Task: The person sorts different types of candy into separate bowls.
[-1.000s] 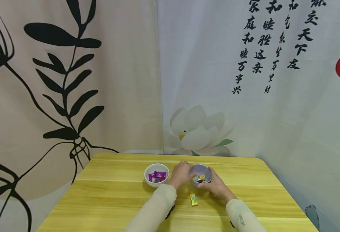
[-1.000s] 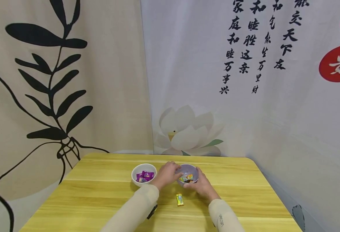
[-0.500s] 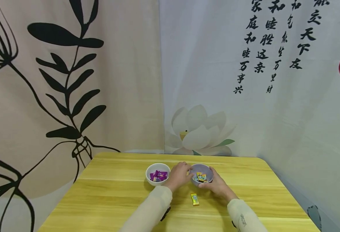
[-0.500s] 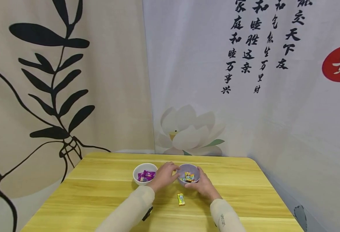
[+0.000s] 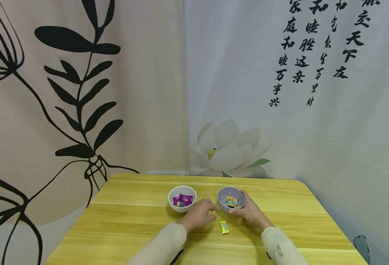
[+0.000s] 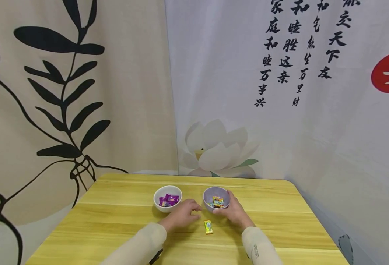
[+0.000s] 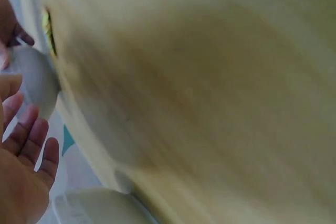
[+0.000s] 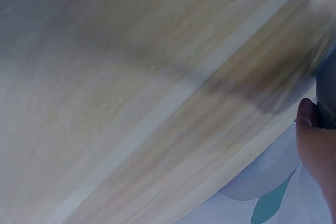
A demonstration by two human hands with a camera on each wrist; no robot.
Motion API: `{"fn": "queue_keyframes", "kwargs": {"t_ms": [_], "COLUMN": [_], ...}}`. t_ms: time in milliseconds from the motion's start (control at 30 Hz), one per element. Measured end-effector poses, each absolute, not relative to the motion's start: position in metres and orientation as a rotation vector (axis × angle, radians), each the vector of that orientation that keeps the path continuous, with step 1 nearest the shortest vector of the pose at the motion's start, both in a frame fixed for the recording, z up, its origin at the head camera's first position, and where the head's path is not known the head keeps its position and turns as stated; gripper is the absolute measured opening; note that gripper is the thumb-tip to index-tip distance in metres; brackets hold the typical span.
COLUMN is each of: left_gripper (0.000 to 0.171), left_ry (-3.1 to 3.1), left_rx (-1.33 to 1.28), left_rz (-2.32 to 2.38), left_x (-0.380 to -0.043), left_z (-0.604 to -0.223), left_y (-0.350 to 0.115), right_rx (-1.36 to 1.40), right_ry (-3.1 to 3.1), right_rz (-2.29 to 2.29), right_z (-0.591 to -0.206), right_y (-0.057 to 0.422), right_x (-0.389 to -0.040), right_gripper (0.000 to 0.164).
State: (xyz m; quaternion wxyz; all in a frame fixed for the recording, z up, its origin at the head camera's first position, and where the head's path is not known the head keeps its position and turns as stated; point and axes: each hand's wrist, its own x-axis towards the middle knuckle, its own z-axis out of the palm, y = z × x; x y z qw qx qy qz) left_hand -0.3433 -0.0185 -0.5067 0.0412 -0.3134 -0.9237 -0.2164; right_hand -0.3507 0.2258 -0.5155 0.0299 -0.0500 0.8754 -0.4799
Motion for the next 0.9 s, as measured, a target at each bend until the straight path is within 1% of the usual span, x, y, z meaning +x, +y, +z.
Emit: {"fn": "queue_keyframes", "kwargs": {"t_ms": [333,533,700,900], "left_gripper": [0.021,0.019,0.019,0.013], "left_ry": [-2.766,-2.771,-2.757,-2.698], "left_rx": [-1.181,-1.22,-1.262,-1.311], "left_rz": [-0.555,-0.497,-0.359,-0.29], "left_x": [-0.343,-0.342,-0.339,-0.333], "left_z": [-0.526,-0.527,-0.527,-0.527], "left_y": [-0.013,-0.008,-0.006,-0.011], "right_rx": [-0.143,-0.157,-0.161,-0.152], "right_ry": [2.691,2.702,2.705,2.698], "right_rz": [-1.487,-1.483,-1.487,-1.491], "right_z": [-0.517,-0.517,-0.517,-0.515], "right_y": [0.227,0.226,0.226,0.225], "right_x": [-0.352,-0.351,-0.35,-0.349], "right_gripper": [0.118,0.118,0.117,0.118]}}
